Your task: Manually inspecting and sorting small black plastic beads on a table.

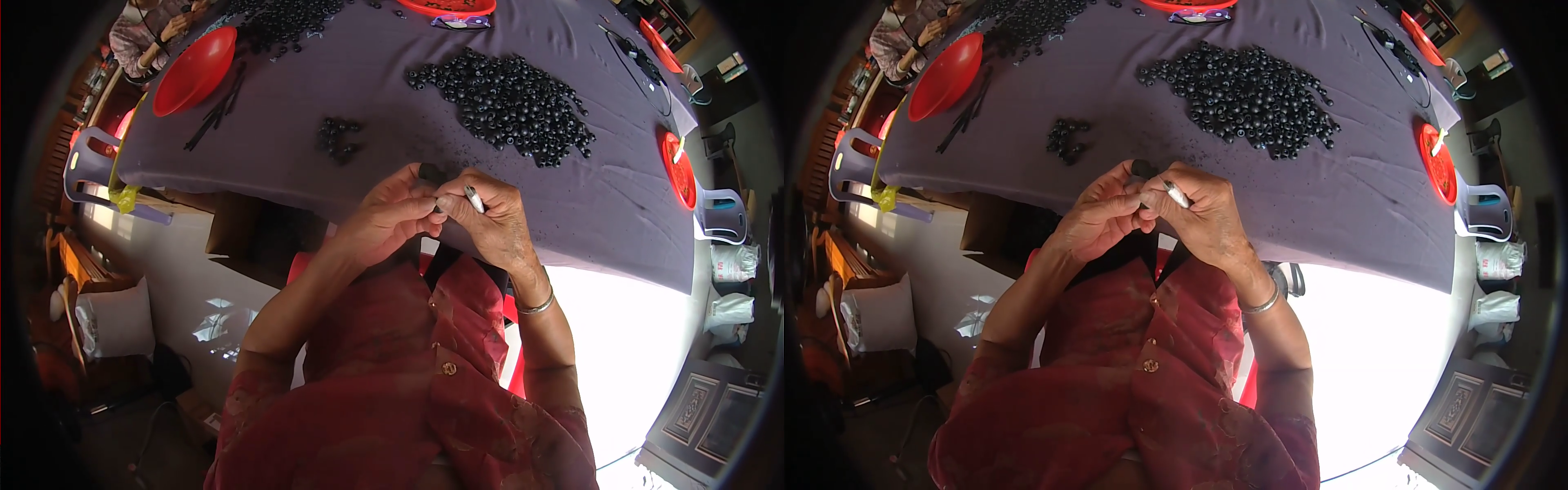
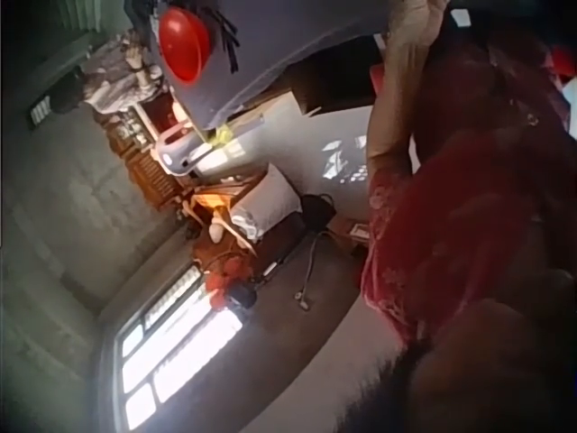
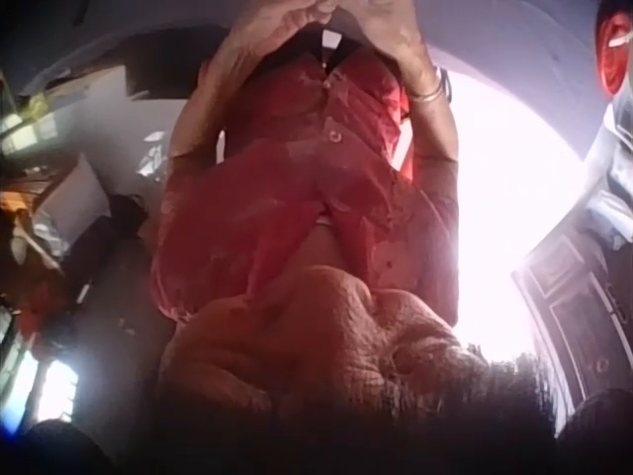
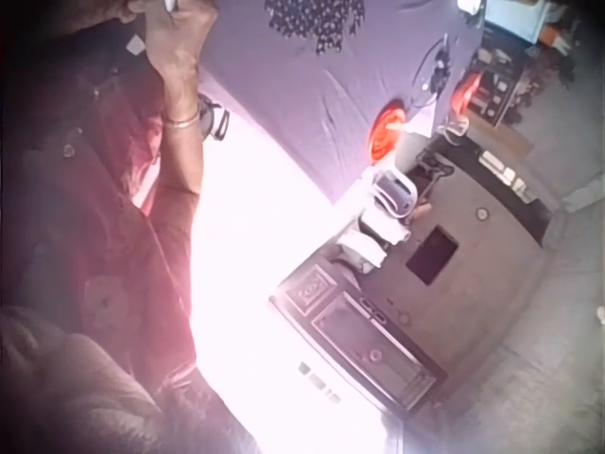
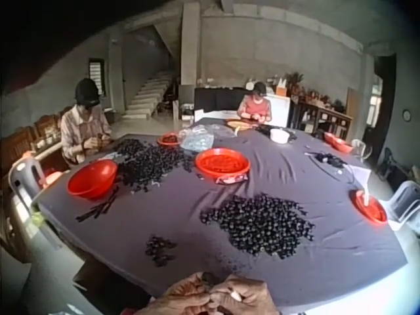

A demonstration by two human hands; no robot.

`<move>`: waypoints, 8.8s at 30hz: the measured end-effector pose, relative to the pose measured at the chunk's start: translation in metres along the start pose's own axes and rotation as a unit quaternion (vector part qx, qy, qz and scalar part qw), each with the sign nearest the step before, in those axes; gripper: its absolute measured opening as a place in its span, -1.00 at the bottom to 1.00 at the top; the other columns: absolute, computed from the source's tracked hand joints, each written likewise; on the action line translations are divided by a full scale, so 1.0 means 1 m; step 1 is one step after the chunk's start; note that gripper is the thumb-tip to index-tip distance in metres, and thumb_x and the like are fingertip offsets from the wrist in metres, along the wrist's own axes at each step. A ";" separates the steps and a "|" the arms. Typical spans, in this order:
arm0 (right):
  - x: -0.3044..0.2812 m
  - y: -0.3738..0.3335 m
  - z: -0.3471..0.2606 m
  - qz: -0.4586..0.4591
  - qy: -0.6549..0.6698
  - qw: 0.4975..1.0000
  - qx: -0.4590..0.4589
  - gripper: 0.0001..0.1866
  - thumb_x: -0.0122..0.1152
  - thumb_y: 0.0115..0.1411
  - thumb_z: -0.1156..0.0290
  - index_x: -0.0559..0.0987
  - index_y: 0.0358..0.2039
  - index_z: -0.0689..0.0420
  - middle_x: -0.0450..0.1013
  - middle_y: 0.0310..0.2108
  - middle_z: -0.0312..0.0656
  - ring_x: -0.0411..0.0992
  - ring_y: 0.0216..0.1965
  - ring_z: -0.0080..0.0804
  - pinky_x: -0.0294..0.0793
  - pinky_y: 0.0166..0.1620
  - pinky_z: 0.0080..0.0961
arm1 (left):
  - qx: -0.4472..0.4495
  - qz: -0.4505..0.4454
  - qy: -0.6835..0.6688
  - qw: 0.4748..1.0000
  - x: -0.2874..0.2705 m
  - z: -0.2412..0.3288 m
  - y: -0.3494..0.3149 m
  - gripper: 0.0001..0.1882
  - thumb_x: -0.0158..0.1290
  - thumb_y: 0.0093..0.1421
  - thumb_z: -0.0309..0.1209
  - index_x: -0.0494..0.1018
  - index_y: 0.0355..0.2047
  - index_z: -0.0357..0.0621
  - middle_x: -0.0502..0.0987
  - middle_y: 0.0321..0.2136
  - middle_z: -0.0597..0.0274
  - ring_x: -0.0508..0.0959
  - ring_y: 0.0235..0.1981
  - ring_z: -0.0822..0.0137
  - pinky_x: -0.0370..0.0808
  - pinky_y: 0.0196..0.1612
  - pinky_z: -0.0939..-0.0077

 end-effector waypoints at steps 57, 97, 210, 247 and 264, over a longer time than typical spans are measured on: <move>-0.051 0.003 -0.009 0.068 -0.286 0.955 -0.029 -0.67 0.35 0.05 0.38 0.55 -0.18 0.24 0.48 -0.37 -0.28 0.33 -0.40 -0.63 0.35 -0.30 -0.70 | 0.038 0.041 0.065 0.996 -0.014 0.003 0.001 -0.92 0.02 0.21 -0.52 0.36 -0.29 -0.11 0.46 -0.40 0.27 0.45 -0.35 0.43 0.46 -0.31 0.48; -0.173 -0.001 0.025 0.235 -0.486 0.841 0.045 -0.82 0.28 -0.02 0.38 0.56 -0.41 0.19 0.48 -0.45 -0.02 0.46 -0.40 -0.01 0.40 -0.34 -0.27 | 0.240 0.302 0.647 0.658 -0.056 0.118 -0.005 -0.73 0.20 0.00 -0.55 0.45 -0.25 -0.27 0.46 -0.49 0.32 0.42 -0.50 0.52 0.40 -0.40 0.64; 0.001 -0.008 -0.002 -0.020 -0.079 0.995 -0.056 -0.96 0.19 0.13 0.58 0.55 -0.43 0.29 0.43 -0.52 -0.25 0.46 -0.50 -0.55 0.41 -0.40 -0.64 | -0.002 0.001 0.020 1.000 -0.004 -0.012 0.004 -0.60 0.04 0.16 -0.52 0.21 -0.01 -0.15 0.43 -0.35 0.30 0.45 -0.37 0.49 0.41 -0.31 0.55; -0.014 0.008 -0.014 0.045 -0.138 0.986 -0.078 -0.77 0.36 -0.13 0.69 0.57 -0.41 0.18 0.40 -0.47 -0.38 0.31 -0.46 -0.71 0.30 -0.40 -0.75 | 0.058 0.119 0.161 0.978 -0.012 0.014 -0.002 -0.78 -0.02 0.27 -0.40 0.35 -0.09 -0.14 0.50 -0.31 0.24 0.47 -0.34 0.47 0.41 -0.33 0.59; -0.012 0.002 -0.016 0.018 -0.151 0.980 -0.126 -0.70 0.41 -0.19 0.63 0.58 -0.37 0.19 0.41 -0.41 -0.27 0.42 -0.42 -0.51 0.43 -0.34 -0.60 | 0.017 0.027 -0.020 0.999 -0.001 -0.010 0.003 -0.70 0.06 0.17 -0.53 0.32 -0.08 -0.10 0.50 -0.27 0.30 0.47 -0.25 0.49 0.42 -0.22 0.57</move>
Point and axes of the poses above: each hand's wrist, its own y-axis towards the middle knuckle, its own x-axis out of the palm, z = x × y, the point moved 8 cm from there along y, towards the middle knuckle
